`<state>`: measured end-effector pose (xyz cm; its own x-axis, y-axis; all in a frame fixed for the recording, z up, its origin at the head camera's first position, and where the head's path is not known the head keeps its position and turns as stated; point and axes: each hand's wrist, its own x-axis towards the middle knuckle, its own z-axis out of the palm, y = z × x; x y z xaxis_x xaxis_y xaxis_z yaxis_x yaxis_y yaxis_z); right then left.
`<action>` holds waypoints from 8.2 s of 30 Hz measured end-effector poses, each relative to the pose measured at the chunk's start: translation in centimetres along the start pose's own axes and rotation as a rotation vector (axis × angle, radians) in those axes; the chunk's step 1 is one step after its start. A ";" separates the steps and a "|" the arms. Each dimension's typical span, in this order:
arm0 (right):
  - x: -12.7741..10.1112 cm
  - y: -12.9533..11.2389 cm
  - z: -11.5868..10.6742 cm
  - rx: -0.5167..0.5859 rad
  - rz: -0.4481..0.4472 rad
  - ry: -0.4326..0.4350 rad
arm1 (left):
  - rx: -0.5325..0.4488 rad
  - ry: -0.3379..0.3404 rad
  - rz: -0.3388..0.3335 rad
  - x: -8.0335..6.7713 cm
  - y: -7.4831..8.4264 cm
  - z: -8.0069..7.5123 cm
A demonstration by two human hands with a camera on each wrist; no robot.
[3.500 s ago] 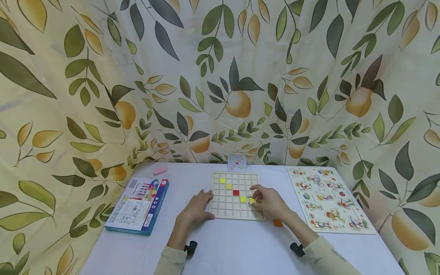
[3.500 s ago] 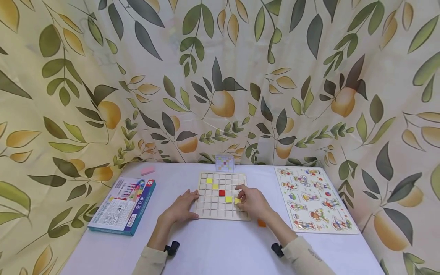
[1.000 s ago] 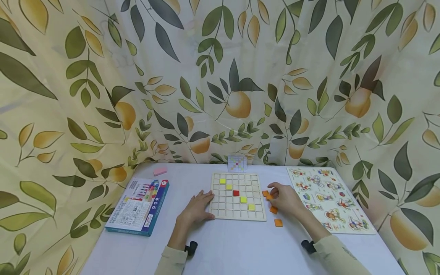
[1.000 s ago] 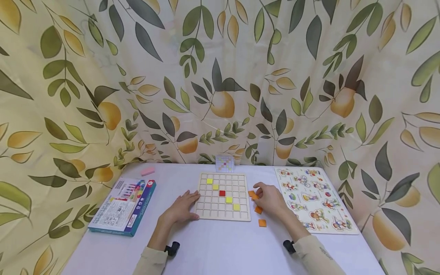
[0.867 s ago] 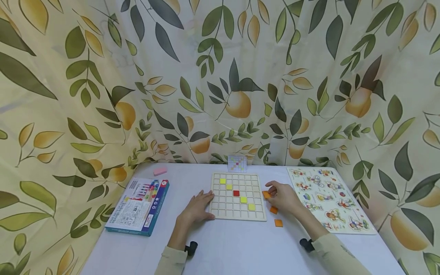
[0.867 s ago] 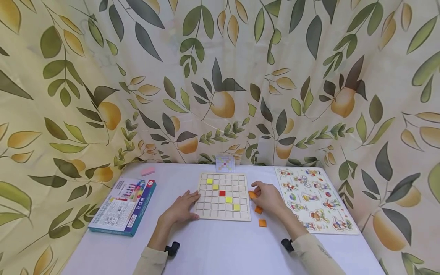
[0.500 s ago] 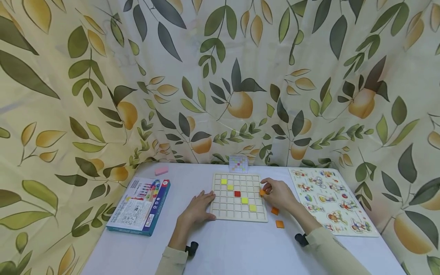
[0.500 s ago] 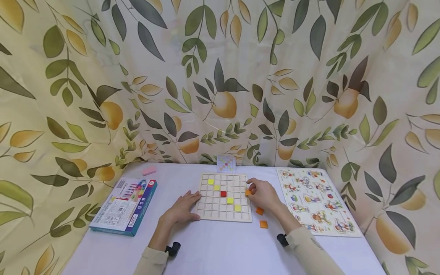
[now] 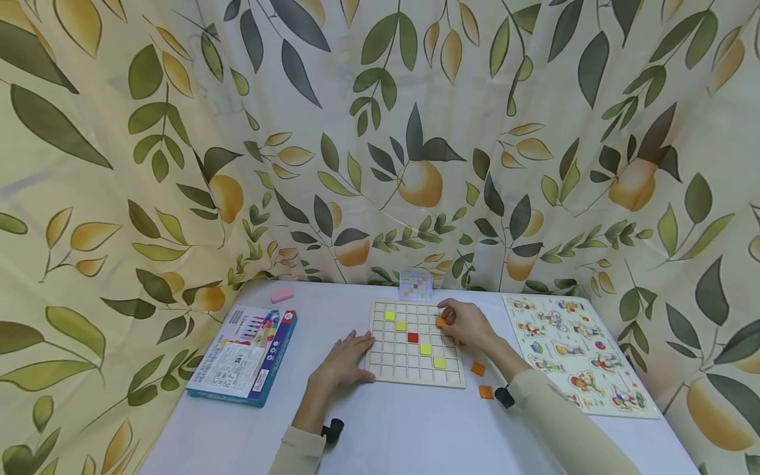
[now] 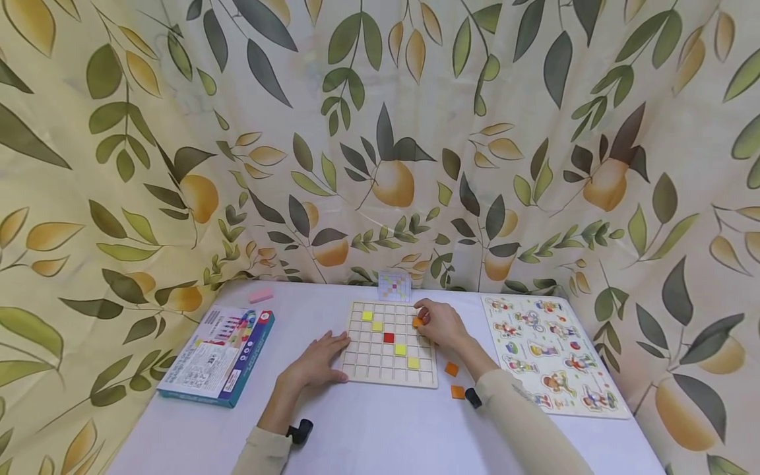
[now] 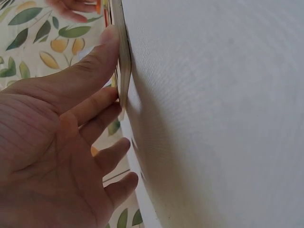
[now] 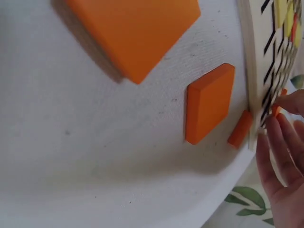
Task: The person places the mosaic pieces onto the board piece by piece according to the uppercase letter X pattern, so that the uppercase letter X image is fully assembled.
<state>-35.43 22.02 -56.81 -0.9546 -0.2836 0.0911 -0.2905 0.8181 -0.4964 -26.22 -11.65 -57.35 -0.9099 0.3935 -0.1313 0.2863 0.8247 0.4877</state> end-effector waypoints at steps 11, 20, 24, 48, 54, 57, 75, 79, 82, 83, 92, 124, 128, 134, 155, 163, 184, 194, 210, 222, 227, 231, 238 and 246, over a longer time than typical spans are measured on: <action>1.3 -0.7 0.7 0.033 0.045 -0.008 | 0.005 -0.009 -0.014 0.2 -0.1 0.0; 1.2 -0.8 0.9 0.110 0.038 0.042 | -0.009 -0.006 -0.006 0.1 -0.1 -0.2; 0.7 -0.5 1.0 0.129 0.057 0.062 | -0.008 -0.006 0.000 0.1 -0.2 0.0; -3.9 0.3 -1.4 -0.094 0.068 -0.083 | -0.004 -0.003 -0.012 -0.3 -0.2 -0.1; -4.4 0.8 -1.3 -0.090 0.095 -0.094 | -0.008 -0.005 -0.003 -0.2 -0.4 0.0; -4.6 1.1 -1.4 -0.076 0.116 -0.094 | -0.011 -0.009 -0.007 -0.2 -0.3 0.1; -4.9 -0.4 -2.3 -0.025 0.093 -0.025 | -0.023 -0.010 0.009 -0.1 0.1 -0.1; -4.7 -1.0 -2.1 -0.010 0.075 -0.017 | -0.022 -0.011 0.004 -0.1 0.1 0.0; -4.3 -1.3 -1.8 0.002 0.076 -0.020 | -0.027 -0.003 0.011 -0.2 0.1 -0.1; -4.1 -1.4 -1.7 0.007 0.078 -0.020 | -0.029 -0.003 0.012 -0.2 0.2 -0.1; -2.6 -2.6 -0.6 0.018 0.063 -0.027 | -0.021 0.000 0.005 -0.1 0.0 -0.1; 0.3 -3.7 1.9 0.068 -0.009 -0.060 | -0.017 0.023 -0.011 0.2 -0.1 0.6; 0.2 -3.8 1.9 0.077 -0.002 -0.059 | -0.016 0.011 -0.012 0.2 -0.2 0.6; 0.0 -3.4 1.5 0.067 0.004 -0.063 | -0.023 0.012 -0.024 0.4 -0.1 0.6; -7.6 -1.6 -1.8 0.010 0.119 -0.025 | -0.023 -0.017 -0.009 -0.2 0.1 -0.1; -10.0 -1.1 -2.1 -0.044 0.144 -0.076 | -0.022 -0.009 0.000 -0.3 0.0 0.2; -10.5 -1.2 -2.5 -0.046 0.179 -0.046 | -0.011 -0.003 0.002 -0.2 0.1 -0.1; -8.8 -2.7 -1.4 -0.045 0.094 0.020 | -0.028 -0.007 -0.004 -0.6 0.2 -0.3; -8.6 -3.3 -1.7 -0.045 0.072 -0.094 | -0.019 -0.006 -0.006 -0.3 0.3 -0.5; -8.3 -3.3 -1.2 -0.055 0.090 -0.112 | -0.024 -0.009 -0.013 -0.2 -0.1 -0.2; -7.7 -3.7 -1.1 -0.058 0.069 -0.079 | -0.031 -0.008 -0.008 -0.2 0.0 -0.2; -6.8 -4.4 -0.8 -0.056 0.053 -0.063 | -0.030 -0.007 -0.006 -0.2 0.1 -0.3; -5.2 -6.0 0.5 -0.024 -0.009 -0.044 | -0.029 -0.012 -0.008 -0.3 0.2 -0.3; -3.6 -7.5 2.1 0.034 -0.060 -0.024 | -0.039 -0.008 -0.003 -0.3 0.3 -0.5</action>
<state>-29.67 15.85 -55.20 -0.9335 -0.3440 0.1016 -0.3447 0.7818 -0.5196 -26.03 -11.72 -56.78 -0.9084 0.3942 -0.1393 0.2714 0.8095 0.5206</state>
